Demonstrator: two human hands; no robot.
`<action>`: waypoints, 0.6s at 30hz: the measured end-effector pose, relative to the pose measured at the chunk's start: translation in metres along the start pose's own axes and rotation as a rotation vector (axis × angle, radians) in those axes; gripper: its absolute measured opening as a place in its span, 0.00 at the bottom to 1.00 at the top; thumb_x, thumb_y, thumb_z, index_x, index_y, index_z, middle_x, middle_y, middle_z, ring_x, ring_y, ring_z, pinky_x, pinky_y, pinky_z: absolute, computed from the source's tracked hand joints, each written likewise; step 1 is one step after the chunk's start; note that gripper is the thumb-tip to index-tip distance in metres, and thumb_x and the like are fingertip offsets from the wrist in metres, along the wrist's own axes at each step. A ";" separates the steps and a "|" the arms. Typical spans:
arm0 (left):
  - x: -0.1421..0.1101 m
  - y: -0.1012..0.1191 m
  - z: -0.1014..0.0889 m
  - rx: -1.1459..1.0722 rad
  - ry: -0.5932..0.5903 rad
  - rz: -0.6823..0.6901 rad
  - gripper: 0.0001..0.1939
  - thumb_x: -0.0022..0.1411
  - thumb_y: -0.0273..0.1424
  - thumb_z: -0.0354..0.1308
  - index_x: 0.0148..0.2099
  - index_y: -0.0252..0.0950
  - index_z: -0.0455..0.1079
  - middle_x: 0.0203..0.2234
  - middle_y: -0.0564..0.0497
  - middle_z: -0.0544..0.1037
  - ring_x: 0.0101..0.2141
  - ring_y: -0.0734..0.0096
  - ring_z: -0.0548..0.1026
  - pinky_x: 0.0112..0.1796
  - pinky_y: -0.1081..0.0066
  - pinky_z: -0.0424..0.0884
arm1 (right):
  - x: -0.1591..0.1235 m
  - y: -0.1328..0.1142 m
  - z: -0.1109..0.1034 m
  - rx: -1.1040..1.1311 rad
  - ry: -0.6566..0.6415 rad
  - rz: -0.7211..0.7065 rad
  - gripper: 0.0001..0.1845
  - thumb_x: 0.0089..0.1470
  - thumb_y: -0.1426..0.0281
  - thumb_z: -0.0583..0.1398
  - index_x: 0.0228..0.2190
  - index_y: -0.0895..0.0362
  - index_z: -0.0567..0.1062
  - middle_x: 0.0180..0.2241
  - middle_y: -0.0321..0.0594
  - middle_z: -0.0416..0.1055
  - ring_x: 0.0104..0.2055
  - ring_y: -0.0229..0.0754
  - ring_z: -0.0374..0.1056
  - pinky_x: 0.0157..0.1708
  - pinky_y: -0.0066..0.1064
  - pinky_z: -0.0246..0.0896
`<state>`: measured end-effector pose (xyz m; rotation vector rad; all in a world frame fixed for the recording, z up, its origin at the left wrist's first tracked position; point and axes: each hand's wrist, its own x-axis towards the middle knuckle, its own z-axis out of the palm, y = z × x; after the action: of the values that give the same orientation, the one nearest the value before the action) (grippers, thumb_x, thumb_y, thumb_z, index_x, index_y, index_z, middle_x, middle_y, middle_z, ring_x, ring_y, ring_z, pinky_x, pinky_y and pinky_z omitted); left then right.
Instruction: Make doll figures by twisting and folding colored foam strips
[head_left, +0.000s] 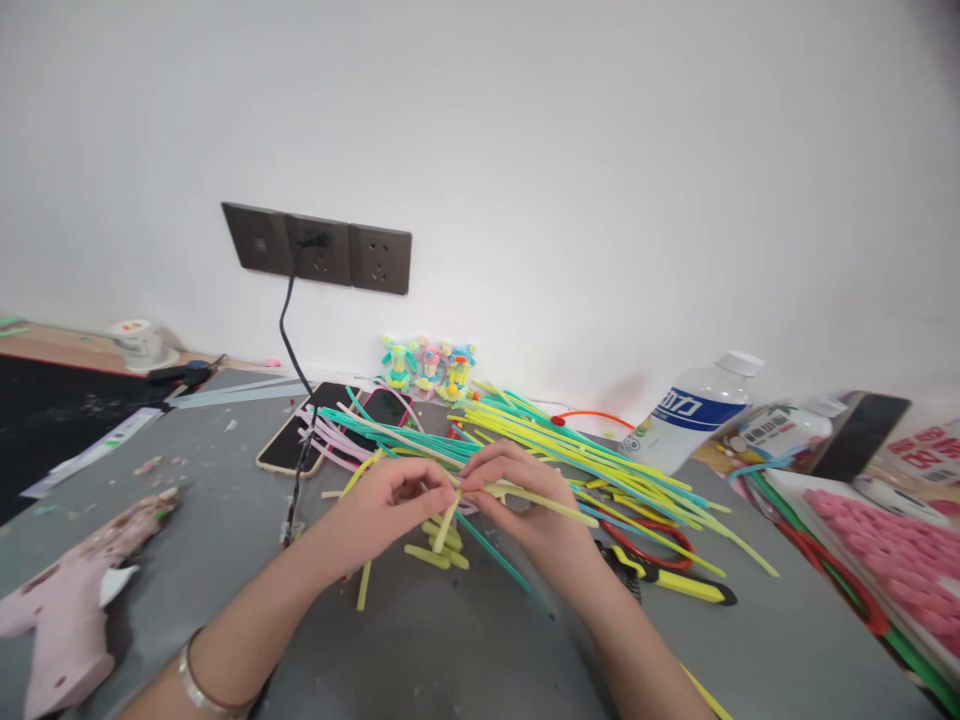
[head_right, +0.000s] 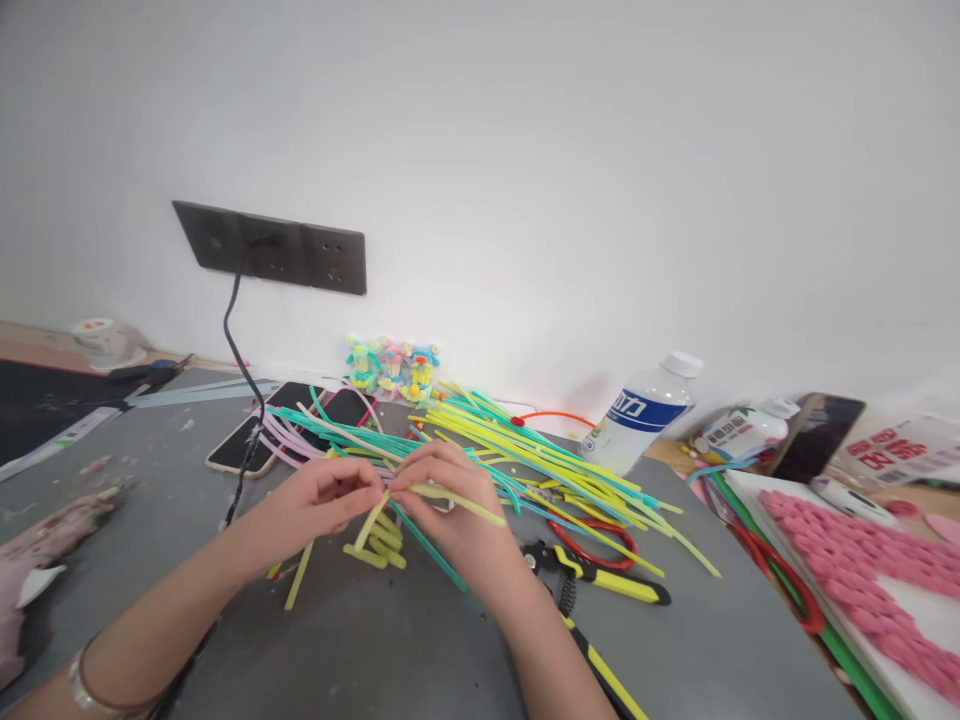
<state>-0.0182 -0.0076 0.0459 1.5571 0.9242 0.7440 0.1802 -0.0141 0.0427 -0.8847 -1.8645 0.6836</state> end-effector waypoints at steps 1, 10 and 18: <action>0.000 0.000 0.001 -0.006 -0.006 -0.016 0.12 0.62 0.39 0.58 0.32 0.35 0.73 0.23 0.55 0.68 0.22 0.77 0.61 0.22 0.78 0.56 | 0.000 0.000 0.001 0.005 -0.003 -0.002 0.05 0.56 0.70 0.63 0.29 0.53 0.79 0.33 0.43 0.75 0.37 0.45 0.72 0.37 0.36 0.67; -0.001 -0.003 0.007 -0.196 -0.047 -0.095 0.14 0.60 0.42 0.61 0.33 0.36 0.68 0.21 0.59 0.61 0.20 0.80 0.58 0.22 0.77 0.55 | -0.001 -0.002 0.004 0.082 -0.012 0.021 0.05 0.58 0.69 0.63 0.30 0.53 0.78 0.33 0.42 0.75 0.36 0.45 0.72 0.36 0.35 0.68; -0.001 -0.006 0.007 -0.276 0.049 -0.024 0.15 0.59 0.41 0.63 0.30 0.35 0.68 0.22 0.57 0.63 0.24 0.78 0.59 0.25 0.76 0.54 | -0.006 -0.008 0.009 0.043 -0.006 0.000 0.06 0.59 0.74 0.60 0.31 0.53 0.74 0.34 0.40 0.75 0.37 0.42 0.72 0.38 0.32 0.66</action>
<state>-0.0139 -0.0114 0.0391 1.2888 0.8355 0.8572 0.1719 -0.0248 0.0421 -0.8559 -1.8484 0.7247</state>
